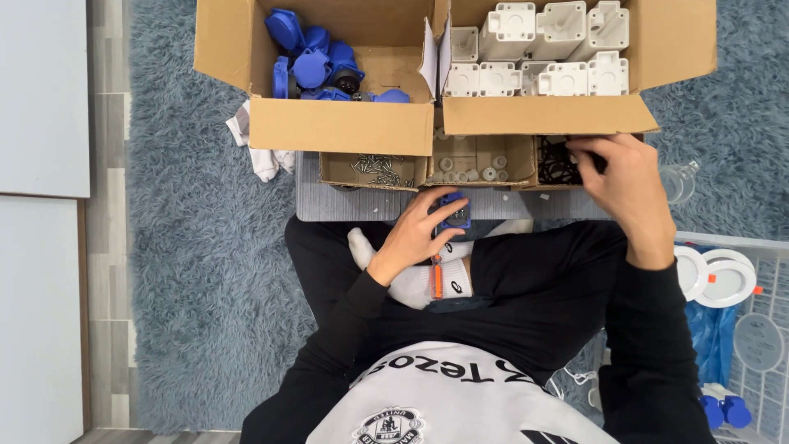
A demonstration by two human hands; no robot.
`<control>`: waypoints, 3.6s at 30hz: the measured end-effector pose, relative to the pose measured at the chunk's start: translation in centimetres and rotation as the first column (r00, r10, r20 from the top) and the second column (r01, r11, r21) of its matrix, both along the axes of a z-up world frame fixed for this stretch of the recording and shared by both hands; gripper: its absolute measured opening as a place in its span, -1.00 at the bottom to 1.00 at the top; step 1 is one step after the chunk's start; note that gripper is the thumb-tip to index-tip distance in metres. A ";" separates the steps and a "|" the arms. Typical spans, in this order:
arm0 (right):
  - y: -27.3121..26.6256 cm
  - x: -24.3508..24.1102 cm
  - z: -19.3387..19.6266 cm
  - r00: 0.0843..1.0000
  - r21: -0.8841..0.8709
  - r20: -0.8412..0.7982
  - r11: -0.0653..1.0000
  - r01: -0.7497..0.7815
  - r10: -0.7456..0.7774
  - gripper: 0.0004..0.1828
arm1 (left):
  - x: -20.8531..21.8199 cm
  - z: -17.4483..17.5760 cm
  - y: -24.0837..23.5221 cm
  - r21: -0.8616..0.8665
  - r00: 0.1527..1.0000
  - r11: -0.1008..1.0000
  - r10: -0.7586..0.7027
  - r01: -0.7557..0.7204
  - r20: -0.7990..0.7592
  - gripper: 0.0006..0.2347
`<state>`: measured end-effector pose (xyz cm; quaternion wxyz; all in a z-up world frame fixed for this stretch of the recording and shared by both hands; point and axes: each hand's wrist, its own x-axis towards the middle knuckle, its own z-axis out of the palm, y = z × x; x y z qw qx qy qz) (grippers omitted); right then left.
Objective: Assembling a light fixture by inserting a blue socket into a white plastic housing and securing it with a screwdriver.
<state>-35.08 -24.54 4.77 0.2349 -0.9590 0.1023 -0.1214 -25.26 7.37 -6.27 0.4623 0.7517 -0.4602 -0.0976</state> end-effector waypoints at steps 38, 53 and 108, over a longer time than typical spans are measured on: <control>14.1 -4.6 -6.8 0.855 0.528 0.515 0.808 -0.261 -0.060 -0.88 | -2.1 4.1 0.4 -0.477 0.992 0.872 0.130 -0.113 0.003 -0.92; 14.6 -4.3 -7.6 0.850 0.497 0.525 0.825 -0.270 -0.038 -0.91 | -2.6 4.2 0.6 -0.502 0.987 0.850 0.149 -0.157 -0.056 -0.93; 13.3 -1.8 -11.7 0.886 0.275 0.456 0.933 -0.234 0.088 -0.93 | -0.7 -0.6 -0.6 -0.347 0.988 0.925 0.147 -0.157 -0.055 -0.96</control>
